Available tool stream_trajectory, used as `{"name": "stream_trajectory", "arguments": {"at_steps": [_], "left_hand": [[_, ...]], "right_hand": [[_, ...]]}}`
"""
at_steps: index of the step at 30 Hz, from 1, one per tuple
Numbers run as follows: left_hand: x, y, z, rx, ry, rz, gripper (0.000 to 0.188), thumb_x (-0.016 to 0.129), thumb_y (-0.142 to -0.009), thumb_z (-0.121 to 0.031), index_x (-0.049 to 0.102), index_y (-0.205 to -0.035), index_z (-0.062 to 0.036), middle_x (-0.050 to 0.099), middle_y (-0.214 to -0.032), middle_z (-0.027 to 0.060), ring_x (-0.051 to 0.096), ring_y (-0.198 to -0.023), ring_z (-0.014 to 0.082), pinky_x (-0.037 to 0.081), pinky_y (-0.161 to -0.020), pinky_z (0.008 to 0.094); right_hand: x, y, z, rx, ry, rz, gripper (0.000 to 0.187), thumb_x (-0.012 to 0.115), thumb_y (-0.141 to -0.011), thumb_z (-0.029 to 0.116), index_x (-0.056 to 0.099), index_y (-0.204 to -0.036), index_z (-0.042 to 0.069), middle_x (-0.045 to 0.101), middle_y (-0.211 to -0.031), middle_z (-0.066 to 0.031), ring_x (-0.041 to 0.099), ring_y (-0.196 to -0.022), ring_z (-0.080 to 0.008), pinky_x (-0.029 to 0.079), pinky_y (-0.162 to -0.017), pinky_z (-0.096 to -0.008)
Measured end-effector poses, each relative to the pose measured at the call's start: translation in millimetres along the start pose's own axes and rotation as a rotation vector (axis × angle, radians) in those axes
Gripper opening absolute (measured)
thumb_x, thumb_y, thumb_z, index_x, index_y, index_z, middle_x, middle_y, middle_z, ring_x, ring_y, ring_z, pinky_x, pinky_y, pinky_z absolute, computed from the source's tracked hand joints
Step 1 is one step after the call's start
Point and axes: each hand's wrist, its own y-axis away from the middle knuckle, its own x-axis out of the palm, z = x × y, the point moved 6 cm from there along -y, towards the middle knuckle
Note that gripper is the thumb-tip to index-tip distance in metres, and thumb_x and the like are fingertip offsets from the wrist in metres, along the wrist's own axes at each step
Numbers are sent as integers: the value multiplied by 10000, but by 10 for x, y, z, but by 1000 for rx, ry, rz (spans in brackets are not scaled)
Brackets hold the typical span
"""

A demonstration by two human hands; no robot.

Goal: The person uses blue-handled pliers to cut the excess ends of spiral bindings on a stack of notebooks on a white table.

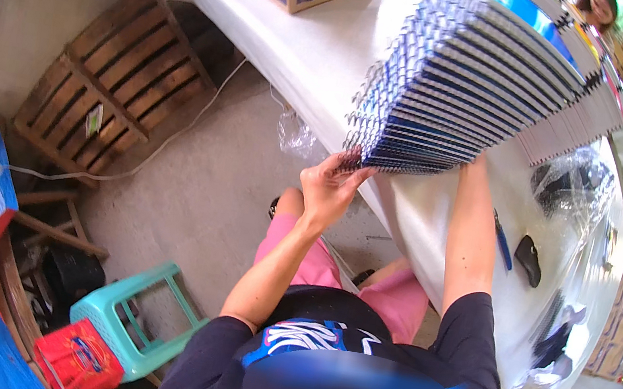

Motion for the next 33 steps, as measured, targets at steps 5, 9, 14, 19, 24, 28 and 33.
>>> {"name": "stream_trajectory", "arguments": {"at_steps": [5,9,14,19,24,28,33], "left_hand": [[-28,-72,-43,-127,83,13,287,773,-758,-26,689,-1020,56,717,-879,63,618,-757,52,530,-707,205],[-30,-109,13,-240,141,31,284,782,-742,-19,697,-1003,51,716,-858,59,621,-751,57,531,-704,209],[-65,-182,167,-347,221,158,322,743,-801,-74,660,-1090,42,704,-928,73,641,-803,96,540,-727,235],[-200,-173,223,-375,328,265,462,701,-862,-161,542,-1237,57,643,-1118,118,671,-892,187,552,-759,276],[-171,-128,41,-211,137,312,404,714,-842,-92,572,-1193,48,646,-1080,115,670,-886,181,553,-732,264],[-124,-171,83,-226,138,223,262,672,-870,-76,617,-1094,49,674,-953,104,676,-856,180,543,-712,256],[-223,-173,32,-187,100,239,256,653,-891,-100,603,-1080,65,670,-930,111,679,-849,185,544,-722,273]], "right_hand": [[-97,37,-45,17,63,-15,482,479,-921,313,465,-1348,89,520,-1330,-120,494,-1186,-223,338,-1008,-357],[-157,72,-30,12,106,-33,472,497,-918,294,481,-1340,84,544,-1304,-123,518,-1159,-222,367,-987,-349],[-182,124,5,-21,161,-61,460,519,-915,271,501,-1331,77,573,-1272,-126,549,-1126,-221,402,-961,-339],[-317,590,464,-243,734,-134,447,542,-911,248,520,-1321,71,603,-1240,-129,580,-1092,-220,438,-934,-329],[-414,2361,906,-348,1586,-543,512,576,-902,345,509,-1332,75,573,-1276,-157,544,-1176,-288,418,-982,-388],[-687,2829,252,-83,1976,-763,641,477,-930,477,310,-1461,159,334,-1478,-124,299,-1363,-310,269,-1061,-540],[-343,2861,144,-334,1838,-731,459,459,-965,301,401,-1403,175,486,-1237,-151,464,-1155,-333,355,-968,-517]]}}
